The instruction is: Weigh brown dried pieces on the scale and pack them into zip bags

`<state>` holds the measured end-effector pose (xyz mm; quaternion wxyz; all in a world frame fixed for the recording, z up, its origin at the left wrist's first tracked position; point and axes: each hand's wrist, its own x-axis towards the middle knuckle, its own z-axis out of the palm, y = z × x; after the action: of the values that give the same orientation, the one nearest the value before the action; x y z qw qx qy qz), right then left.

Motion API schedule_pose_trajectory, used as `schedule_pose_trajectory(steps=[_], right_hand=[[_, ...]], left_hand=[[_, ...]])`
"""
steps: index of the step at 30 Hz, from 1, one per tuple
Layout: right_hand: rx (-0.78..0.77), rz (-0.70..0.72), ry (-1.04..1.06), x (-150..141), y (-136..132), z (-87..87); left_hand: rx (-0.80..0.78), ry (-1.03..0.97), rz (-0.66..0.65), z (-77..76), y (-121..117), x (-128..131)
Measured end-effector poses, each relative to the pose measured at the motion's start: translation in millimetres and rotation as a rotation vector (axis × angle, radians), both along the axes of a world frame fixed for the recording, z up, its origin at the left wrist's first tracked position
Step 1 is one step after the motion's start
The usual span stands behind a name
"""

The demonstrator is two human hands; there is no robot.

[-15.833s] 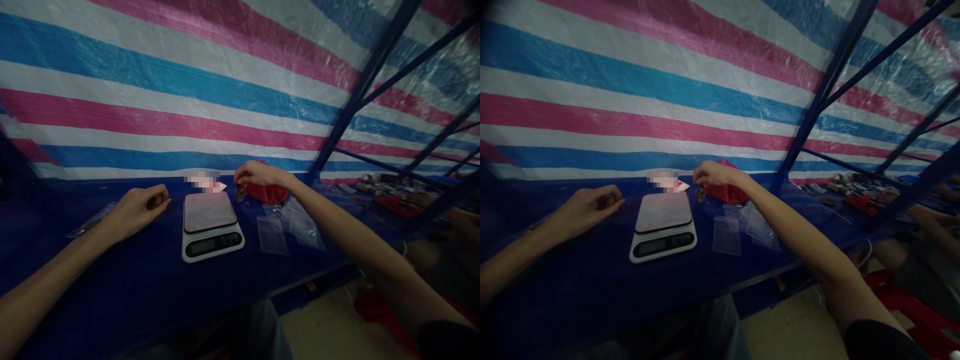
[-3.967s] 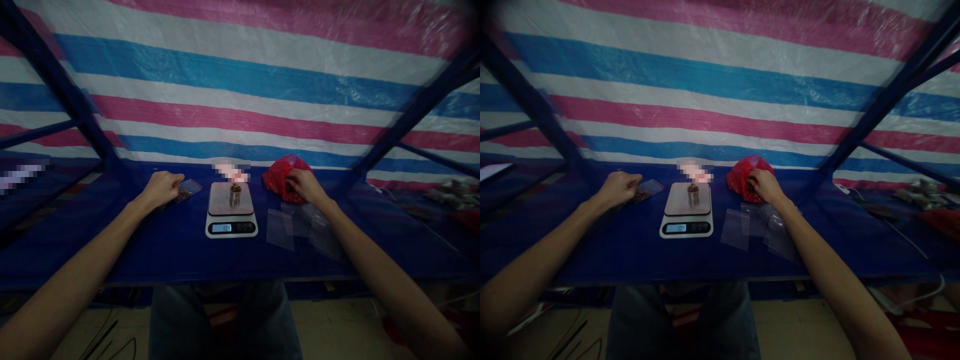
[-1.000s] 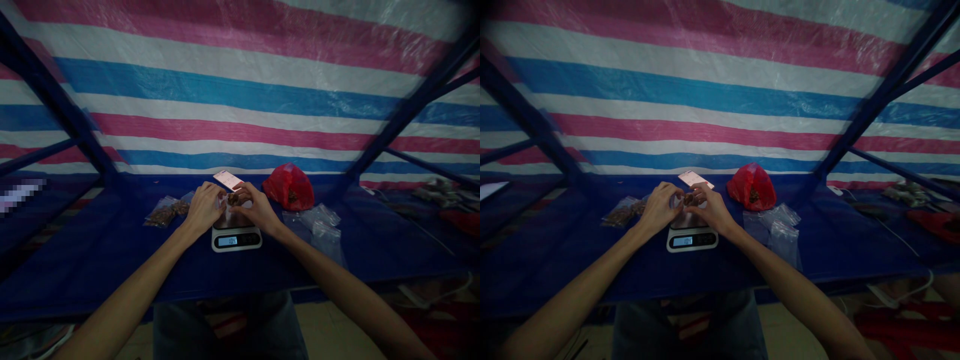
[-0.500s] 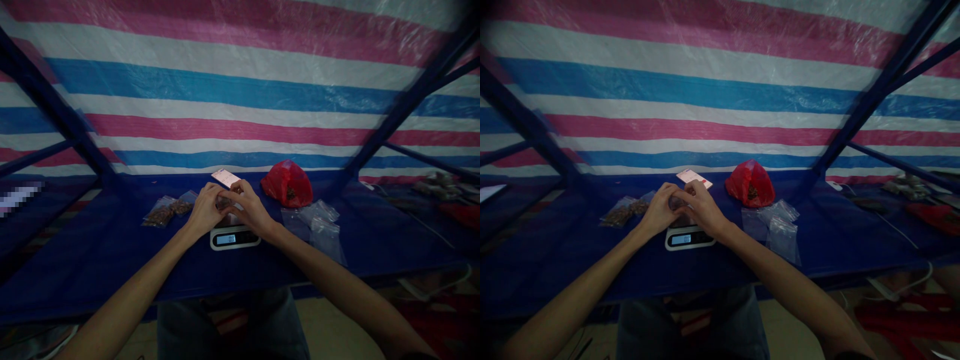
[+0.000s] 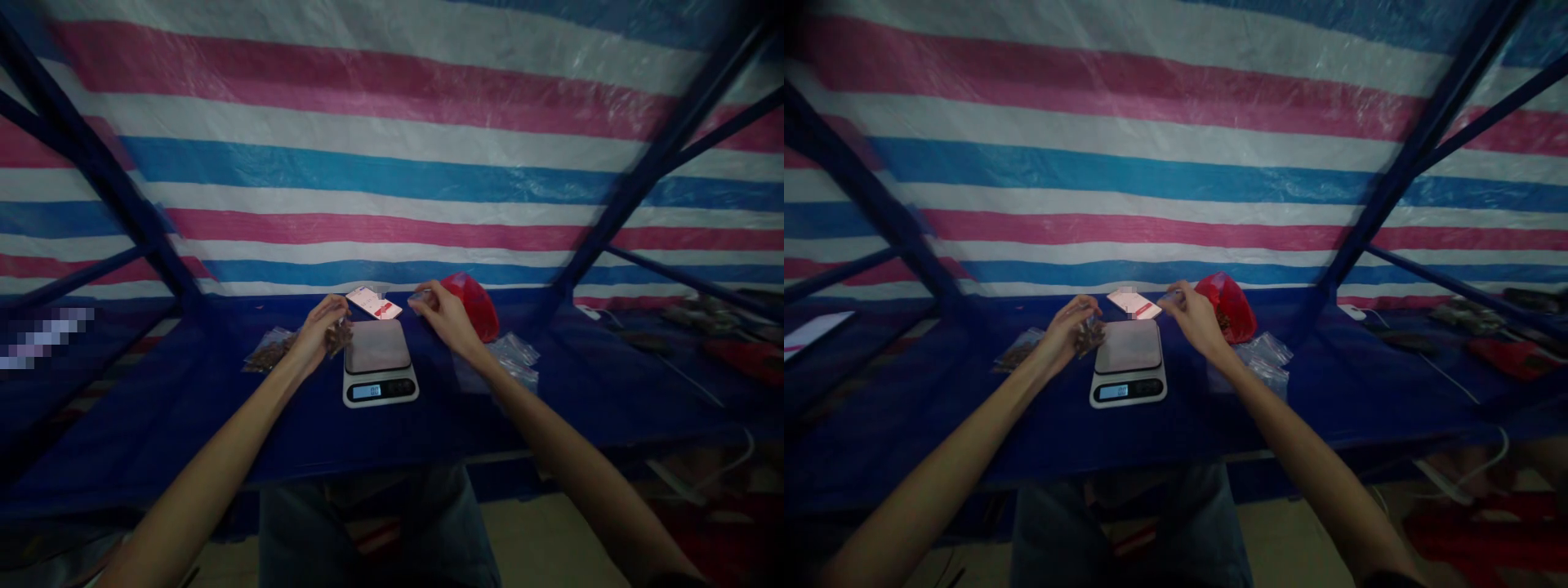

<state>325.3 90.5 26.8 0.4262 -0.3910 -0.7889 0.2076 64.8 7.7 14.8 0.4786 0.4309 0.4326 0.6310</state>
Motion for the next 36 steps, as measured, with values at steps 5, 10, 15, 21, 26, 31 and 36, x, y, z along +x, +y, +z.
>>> schedule_pose_trajectory(steps=[5, 10, 15, 21, 26, 31, 36], right_hand=[[-0.117, 0.099, -0.341, 29.8, 1.0, -32.3], [0.066, 0.087, -0.248, 27.2, -6.4, -33.0], [-0.157, 0.344, 0.119, -18.8, -10.0, -12.1], [-0.401, 0.537, 0.397, -59.1, -10.6, -26.4], [-0.424, 0.575, 0.380, -45.5, -13.8, -31.1], [-0.440, 0.495, 0.421, -38.6, -20.5, -28.7], [-0.430, 0.374, 0.500, -40.2, -25.6, -27.9]], left_hand=[[-0.088, -0.114, -0.080, 4.1, 8.4, -6.1], [-0.027, -0.038, -0.050, 9.5, 18.6, 16.4], [0.072, 0.146, -0.019, 12.4, 19.7, 43.7], [0.152, 0.245, 0.047, 1.9, 15.3, 47.4], [0.094, 0.168, -0.047, -6.7, 6.2, 49.5], [0.061, 0.105, -0.029, -8.9, 3.9, 53.3], [0.046, 0.097, 0.050, -13.6, 6.7, 52.8]])
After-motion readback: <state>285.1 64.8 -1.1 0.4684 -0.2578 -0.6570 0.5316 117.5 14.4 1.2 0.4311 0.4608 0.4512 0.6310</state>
